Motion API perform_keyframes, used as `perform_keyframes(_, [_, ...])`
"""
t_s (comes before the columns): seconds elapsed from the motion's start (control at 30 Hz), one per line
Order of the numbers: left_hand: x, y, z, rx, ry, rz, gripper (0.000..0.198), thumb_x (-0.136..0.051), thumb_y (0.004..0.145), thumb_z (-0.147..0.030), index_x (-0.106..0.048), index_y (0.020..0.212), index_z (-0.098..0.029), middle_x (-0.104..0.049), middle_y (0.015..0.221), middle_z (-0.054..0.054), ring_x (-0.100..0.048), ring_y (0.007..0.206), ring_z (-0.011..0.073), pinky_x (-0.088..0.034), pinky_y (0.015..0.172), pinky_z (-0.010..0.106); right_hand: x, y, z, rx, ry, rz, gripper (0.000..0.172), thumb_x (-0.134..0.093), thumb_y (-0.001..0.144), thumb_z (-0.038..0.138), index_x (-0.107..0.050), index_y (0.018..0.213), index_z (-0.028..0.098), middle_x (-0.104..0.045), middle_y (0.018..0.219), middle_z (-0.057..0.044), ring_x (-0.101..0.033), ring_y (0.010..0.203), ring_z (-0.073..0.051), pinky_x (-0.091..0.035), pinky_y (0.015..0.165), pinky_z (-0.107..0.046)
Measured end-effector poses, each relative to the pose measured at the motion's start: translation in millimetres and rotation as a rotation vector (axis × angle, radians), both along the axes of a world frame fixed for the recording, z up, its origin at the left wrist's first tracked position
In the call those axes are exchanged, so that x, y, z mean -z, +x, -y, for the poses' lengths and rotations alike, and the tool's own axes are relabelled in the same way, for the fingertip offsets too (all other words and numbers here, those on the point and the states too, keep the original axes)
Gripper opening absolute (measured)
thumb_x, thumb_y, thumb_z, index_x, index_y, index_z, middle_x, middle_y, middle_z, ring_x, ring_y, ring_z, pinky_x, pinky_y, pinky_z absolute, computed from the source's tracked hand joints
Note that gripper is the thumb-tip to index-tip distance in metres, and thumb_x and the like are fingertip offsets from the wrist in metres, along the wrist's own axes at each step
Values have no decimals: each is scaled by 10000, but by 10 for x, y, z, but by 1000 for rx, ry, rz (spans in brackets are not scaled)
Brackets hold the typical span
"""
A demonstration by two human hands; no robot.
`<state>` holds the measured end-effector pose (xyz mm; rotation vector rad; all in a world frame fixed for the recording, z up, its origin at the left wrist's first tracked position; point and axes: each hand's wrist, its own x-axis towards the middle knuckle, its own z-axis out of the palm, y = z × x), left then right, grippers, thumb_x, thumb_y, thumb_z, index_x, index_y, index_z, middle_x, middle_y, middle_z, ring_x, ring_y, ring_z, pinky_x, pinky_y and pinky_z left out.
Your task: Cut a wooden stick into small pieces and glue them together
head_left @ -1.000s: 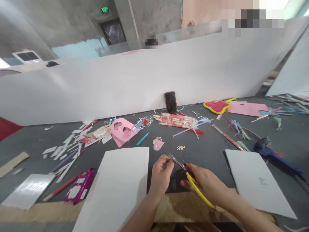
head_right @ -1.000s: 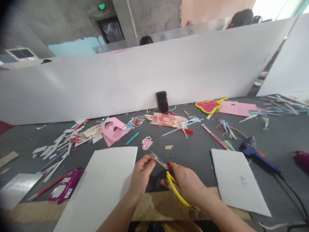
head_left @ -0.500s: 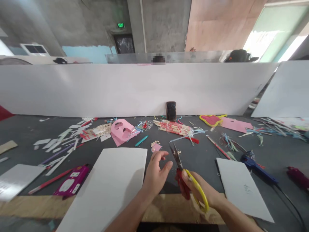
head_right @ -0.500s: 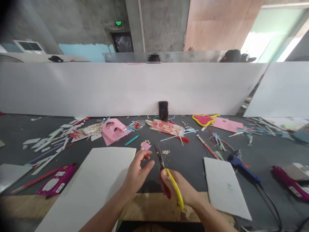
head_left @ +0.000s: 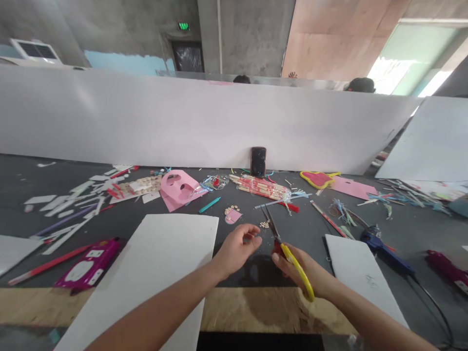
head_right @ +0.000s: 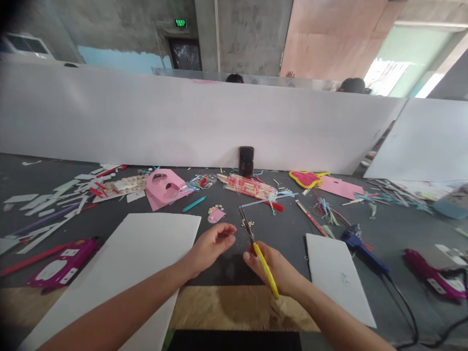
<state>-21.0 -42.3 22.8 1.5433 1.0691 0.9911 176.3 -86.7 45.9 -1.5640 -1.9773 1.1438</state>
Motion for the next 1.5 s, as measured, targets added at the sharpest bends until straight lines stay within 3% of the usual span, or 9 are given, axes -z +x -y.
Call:
perform_keyframes(0.23, [16,15,-321,-39,-177,289,209,-694,723,-304,-691,883,-170,-702,894,58,-625,873,193,-466,821,311,41,51,-431,38,291,346,272,-521,834,467,-537,904,205,-592,755,-20,-520,643,-165,-394,609,-295])
perform_keyframes(0.4, [119,26,-433,-94,-210,332,180,-711,689,-300,-703,806,-164,-693,770,32,-611,742,171,-461,739,295,140,57,-648,4,414,467,348,-557,796,420,-528,1039,173,-616,930,-91,-589,805,-219,-441,707,-333])
perform_keyframes(0.73, [272,-38,-508,-113,-229,421,171,-750,637,-283,-673,738,-168,-633,702,-8,-573,695,140,-437,700,261,271,-31,-701,-58,486,473,453,-582,783,460,-485,1098,149,-585,1081,-159,-565,1017,-316,-450,851,-436])
perform_keyframes(1.0, [307,-52,-522,-108,-362,630,246,-824,589,-322,-681,685,-146,-619,664,-2,-538,643,107,-407,650,238,389,41,-713,-31,602,388,439,-606,763,482,-526,1040,151,-626,997,-161,-607,933,-300,-498,789,-415])
perform_keyframes(1.13, [259,-103,-546,-131,-400,682,256,-817,620,-348,-685,690,-139,-643,670,12,-556,658,108,-424,685,249,445,89,-735,98,505,284,374,-600,767,448,-502,1022,192,-656,827,-64,-651,735,-226,-522,664,-342])
perform_keyframes(1.23, [269,-127,-545,-133,-415,662,238,-822,624,-326,-686,685,-140,-637,661,4,-554,658,102,-427,689,244,457,95,-721,191,423,225,528,-629,752,477,-438,1163,206,-664,799,-25,-660,672,-202,-530,611,-310])
perform_keyframes(1.33, [319,-135,-535,-160,-431,607,235,-835,604,-311,-694,704,-151,-634,656,-8,-551,645,94,-421,660,226,440,70,-686,75,503,239,645,-618,785,453,-364,1329,217,-674,963,-68,-674,807,-216,-545,686,-321])
perform_keyframes(1.43, [356,-136,-527,-169,-386,544,224,-848,572,-270,-697,694,-158,-639,686,-13,-544,633,82,-410,611,198,423,42,-655,-85,614,303,565,-566,845,436,-420,1340,206,-628,1119,-122,-639,983,-244,-537,794,-351])
perform_keyframes(1.5, [353,-139,-521,-158,-350,479,202,-837,578,-253,-695,685,-157,-643,704,-9,-540,613,78,-402,568,186,423,36,-643,-119,632,332,541,-549,862,448,-454,1323,183,-614,1125,-138,-631,994,-252,-539,804,-361])
